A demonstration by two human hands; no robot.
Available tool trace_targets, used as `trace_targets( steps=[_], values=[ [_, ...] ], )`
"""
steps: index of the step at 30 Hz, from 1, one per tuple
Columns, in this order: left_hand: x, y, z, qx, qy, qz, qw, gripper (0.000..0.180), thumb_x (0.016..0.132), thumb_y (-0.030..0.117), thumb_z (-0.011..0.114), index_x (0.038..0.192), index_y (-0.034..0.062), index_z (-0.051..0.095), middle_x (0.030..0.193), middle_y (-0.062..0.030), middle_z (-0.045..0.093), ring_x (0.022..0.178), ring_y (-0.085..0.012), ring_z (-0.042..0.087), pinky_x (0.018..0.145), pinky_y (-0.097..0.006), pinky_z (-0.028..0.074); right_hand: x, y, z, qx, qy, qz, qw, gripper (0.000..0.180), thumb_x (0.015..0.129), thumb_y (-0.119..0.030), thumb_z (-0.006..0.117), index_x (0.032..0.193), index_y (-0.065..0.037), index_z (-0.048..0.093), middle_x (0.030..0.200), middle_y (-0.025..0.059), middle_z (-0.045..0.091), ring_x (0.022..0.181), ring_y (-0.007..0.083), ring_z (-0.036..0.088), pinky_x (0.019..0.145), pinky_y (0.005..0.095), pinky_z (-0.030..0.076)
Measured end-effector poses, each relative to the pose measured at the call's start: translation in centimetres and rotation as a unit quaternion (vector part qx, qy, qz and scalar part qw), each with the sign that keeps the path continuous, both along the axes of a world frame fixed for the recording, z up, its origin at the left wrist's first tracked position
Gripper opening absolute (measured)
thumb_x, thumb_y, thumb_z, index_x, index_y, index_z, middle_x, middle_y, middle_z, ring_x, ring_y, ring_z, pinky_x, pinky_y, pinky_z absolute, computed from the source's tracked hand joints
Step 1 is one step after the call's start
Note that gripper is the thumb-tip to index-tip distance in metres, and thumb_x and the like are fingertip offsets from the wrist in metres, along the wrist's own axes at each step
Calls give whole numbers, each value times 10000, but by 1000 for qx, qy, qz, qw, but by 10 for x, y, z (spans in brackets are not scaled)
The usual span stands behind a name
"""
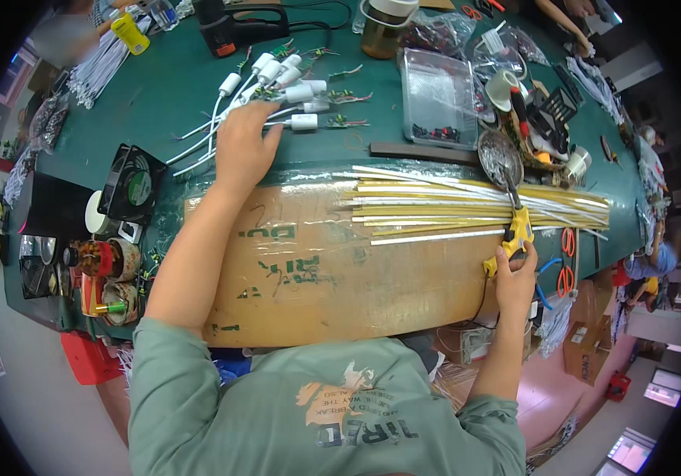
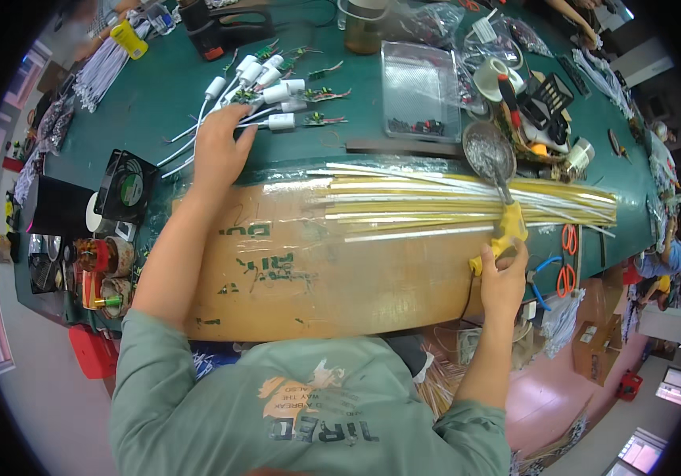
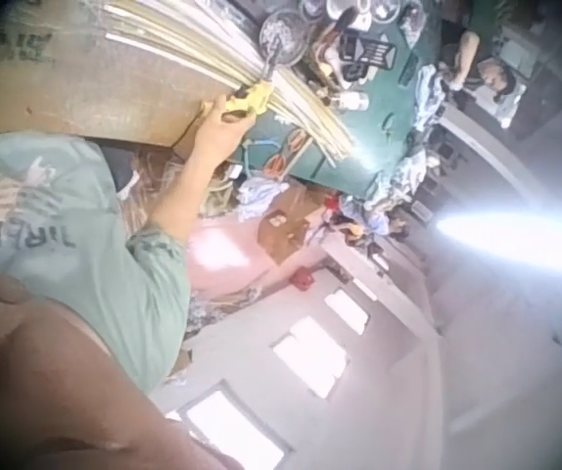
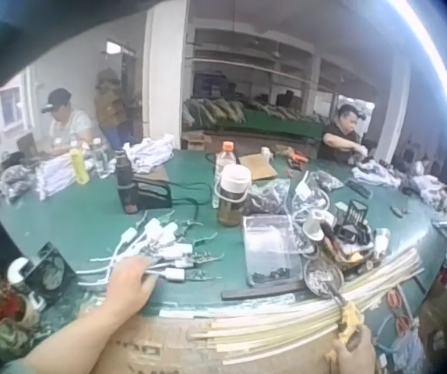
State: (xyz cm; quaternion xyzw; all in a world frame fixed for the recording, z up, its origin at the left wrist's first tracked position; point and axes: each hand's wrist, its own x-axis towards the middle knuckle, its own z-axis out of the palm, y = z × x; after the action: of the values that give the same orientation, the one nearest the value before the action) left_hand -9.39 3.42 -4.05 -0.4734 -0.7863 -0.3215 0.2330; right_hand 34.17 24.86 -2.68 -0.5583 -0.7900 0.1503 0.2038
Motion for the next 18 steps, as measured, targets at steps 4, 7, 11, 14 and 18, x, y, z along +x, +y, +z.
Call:
trace_targets(
  steps=[4,7,11,14,18],
  values=[
    [-21,11,1,-106,-30,128,986,318,773,157,696,1082,102,651,1054,-70,626,1028,-287,568,863,-428,456,-11,5,4,-47,-72,-63,994,747,813,-403,719,1379,-33,401,813,124,609,755,267,606,725,378,480],
    [-23,11,5,-156,1,159,975,283,786,153,670,1065,109,654,1059,-57,632,1013,-261,574,840,-435,452,-15,6,8,-76,-93,-87,989,788,791,-416,727,1397,-49,382,858,155,636,831,329,636,788,412,485],
    [-31,8,0,-150,50,151,976,244,792,149,648,1032,112,667,1021,-40,645,1010,-243,576,827,-434,444,-9,15,-1,-67,-53,-89,992,734,800,-352,707,1383,-43,387,794,141,631,793,309,638,766,403,487],
    [-36,7,7,-147,93,135,975,207,797,147,627,992,107,681,944,-45,652,930,-266,604,785,-432,468,8,20,-7,-65,31,-92,993,687,799,-267,701,1367,-31,395,746,100,606,726,229,615,713,357,483],
    [-14,-3,38,-57,42,43,997,191,783,78,645,971,63,671,977,-100,665,882,-300,638,776,-410,509,37,17,-24,-57,219,-66,972,645,822,-102,676,1367,6,349,803,60,584,666,130,554,648,272,459]
  ],
)
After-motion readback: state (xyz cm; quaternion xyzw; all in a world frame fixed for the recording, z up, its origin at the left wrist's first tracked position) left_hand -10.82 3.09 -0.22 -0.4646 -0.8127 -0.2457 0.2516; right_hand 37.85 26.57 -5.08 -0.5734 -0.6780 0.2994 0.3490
